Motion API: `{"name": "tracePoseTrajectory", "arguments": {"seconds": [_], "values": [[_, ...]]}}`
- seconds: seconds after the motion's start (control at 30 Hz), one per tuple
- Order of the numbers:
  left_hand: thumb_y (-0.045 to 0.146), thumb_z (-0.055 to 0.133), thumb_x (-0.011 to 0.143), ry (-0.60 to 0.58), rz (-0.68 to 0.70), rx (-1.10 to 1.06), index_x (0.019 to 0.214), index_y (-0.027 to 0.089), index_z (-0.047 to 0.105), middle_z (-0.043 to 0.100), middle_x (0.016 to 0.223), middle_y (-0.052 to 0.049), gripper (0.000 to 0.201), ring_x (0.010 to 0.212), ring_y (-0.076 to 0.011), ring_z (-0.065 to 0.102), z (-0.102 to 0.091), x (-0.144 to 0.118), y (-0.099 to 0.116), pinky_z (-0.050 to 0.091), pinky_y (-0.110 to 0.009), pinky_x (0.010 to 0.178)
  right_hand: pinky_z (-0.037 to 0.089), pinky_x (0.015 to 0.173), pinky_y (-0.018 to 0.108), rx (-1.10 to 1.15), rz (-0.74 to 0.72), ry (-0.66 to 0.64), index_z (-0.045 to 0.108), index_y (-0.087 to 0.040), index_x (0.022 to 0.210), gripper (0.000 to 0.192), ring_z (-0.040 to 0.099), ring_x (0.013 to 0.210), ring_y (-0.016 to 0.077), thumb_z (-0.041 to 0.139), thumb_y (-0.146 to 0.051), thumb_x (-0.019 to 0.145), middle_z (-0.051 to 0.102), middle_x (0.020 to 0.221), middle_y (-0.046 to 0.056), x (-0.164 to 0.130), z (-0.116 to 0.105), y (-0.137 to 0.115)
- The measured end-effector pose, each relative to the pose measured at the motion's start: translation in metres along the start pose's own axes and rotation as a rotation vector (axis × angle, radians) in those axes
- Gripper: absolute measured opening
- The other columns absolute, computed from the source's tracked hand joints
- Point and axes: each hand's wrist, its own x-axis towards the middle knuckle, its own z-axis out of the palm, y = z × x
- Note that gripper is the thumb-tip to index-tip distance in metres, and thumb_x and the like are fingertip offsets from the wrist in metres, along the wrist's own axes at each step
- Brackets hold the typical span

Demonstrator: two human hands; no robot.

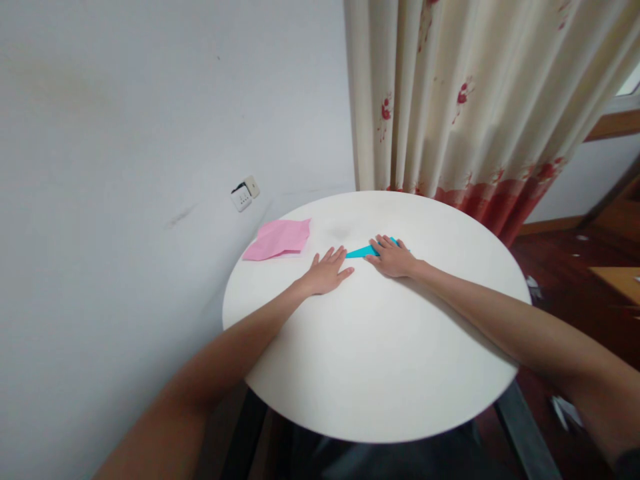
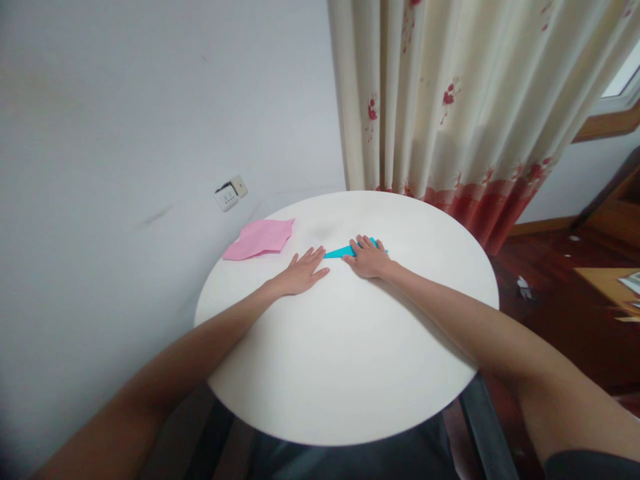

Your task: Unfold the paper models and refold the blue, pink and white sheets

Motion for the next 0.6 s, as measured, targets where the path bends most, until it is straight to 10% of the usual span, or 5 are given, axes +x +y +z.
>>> {"name": "tracePoseTrajectory", "arguments": {"seconds": [0.6], "values": [[0.066,0.015,0.103,-0.013,0.166,0.021,0.164,0.03,0.007,0.008,0.171,-0.004,0.071,0.158,-0.0274,0.003,0.003,0.007,-0.009,0.007,-0.057,0.124,0.021,0.122,0.057,0.032,-0.254,-0.008,0.031,-0.012,0.16,0.074,0.019,0.154,0.034,0.022,-0.06,0.104,0.024,0.166,0.019,-0.006,0.002,-0.024]]}}
